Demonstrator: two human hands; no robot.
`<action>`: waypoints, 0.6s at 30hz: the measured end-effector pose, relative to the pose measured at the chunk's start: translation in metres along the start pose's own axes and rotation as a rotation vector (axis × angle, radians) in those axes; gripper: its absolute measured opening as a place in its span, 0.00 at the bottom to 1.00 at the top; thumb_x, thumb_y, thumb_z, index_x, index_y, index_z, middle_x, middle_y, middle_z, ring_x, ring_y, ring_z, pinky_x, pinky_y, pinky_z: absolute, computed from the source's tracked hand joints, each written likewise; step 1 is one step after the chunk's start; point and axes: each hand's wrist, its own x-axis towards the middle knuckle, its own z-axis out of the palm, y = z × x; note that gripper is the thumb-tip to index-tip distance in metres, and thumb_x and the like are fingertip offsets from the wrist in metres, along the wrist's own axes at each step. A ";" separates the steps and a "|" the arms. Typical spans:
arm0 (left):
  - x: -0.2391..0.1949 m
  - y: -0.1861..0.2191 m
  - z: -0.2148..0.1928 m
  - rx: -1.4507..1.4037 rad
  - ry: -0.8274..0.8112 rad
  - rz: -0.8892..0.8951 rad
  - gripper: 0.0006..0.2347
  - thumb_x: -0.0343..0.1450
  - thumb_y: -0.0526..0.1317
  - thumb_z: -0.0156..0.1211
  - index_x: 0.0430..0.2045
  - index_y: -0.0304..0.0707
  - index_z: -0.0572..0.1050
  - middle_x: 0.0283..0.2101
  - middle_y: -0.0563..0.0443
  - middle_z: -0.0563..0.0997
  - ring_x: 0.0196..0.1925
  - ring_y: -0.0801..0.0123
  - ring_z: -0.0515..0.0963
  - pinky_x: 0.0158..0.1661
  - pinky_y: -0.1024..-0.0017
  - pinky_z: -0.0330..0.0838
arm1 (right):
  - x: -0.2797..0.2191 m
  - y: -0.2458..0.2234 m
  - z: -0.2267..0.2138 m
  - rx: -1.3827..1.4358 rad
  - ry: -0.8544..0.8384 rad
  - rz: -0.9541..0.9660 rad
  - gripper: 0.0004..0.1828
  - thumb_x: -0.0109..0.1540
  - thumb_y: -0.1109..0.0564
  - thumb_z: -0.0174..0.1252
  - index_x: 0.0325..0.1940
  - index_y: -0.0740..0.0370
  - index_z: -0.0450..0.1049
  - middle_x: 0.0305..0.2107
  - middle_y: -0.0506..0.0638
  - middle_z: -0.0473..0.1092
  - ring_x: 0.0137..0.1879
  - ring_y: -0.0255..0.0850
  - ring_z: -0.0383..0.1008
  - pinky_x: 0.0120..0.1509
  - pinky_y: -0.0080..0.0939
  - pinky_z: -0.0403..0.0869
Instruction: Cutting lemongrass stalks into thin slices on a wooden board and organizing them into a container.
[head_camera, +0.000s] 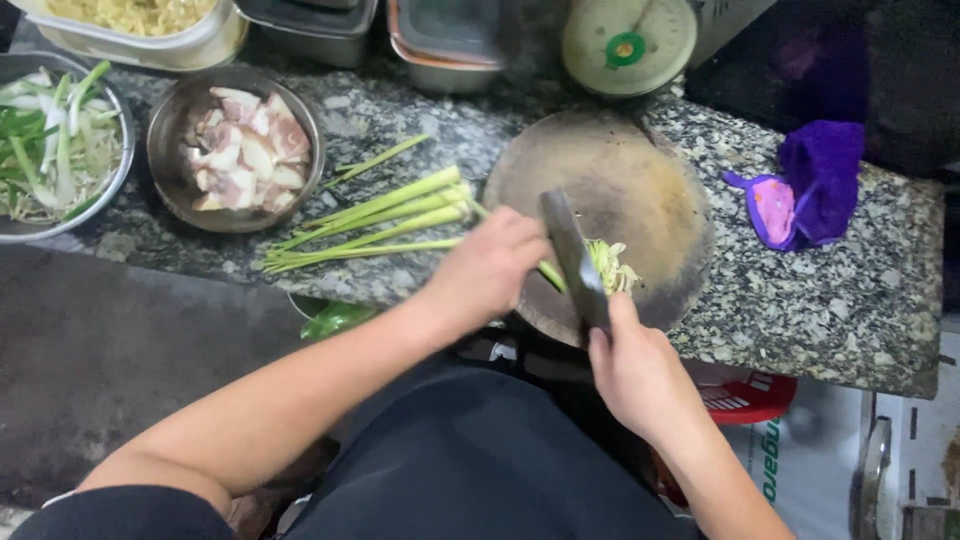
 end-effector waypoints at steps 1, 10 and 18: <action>0.001 0.005 0.004 -0.032 -0.010 -0.009 0.10 0.75 0.31 0.39 0.27 0.37 0.71 0.34 0.50 0.70 0.42 0.54 0.72 0.45 0.64 0.68 | -0.002 0.005 0.000 0.016 0.012 0.020 0.16 0.69 0.55 0.43 0.60 0.63 0.60 0.29 0.69 0.75 0.39 0.70 0.79 0.35 0.58 0.76; 0.011 0.023 -0.018 0.110 -0.161 -0.112 0.04 0.69 0.27 0.52 0.29 0.36 0.74 0.36 0.50 0.75 0.40 0.57 0.66 0.35 0.63 0.61 | -0.029 -0.017 -0.028 -0.057 -0.154 0.141 0.12 0.70 0.51 0.42 0.42 0.57 0.49 0.27 0.69 0.73 0.33 0.74 0.66 0.40 0.63 0.61; 0.006 0.002 -0.007 0.139 -0.045 0.034 0.08 0.73 0.30 0.38 0.28 0.41 0.68 0.33 0.56 0.66 0.39 0.60 0.68 0.41 0.69 0.64 | 0.006 -0.008 -0.002 -0.111 0.030 -0.040 0.12 0.68 0.53 0.43 0.53 0.60 0.59 0.28 0.66 0.74 0.39 0.73 0.78 0.38 0.66 0.75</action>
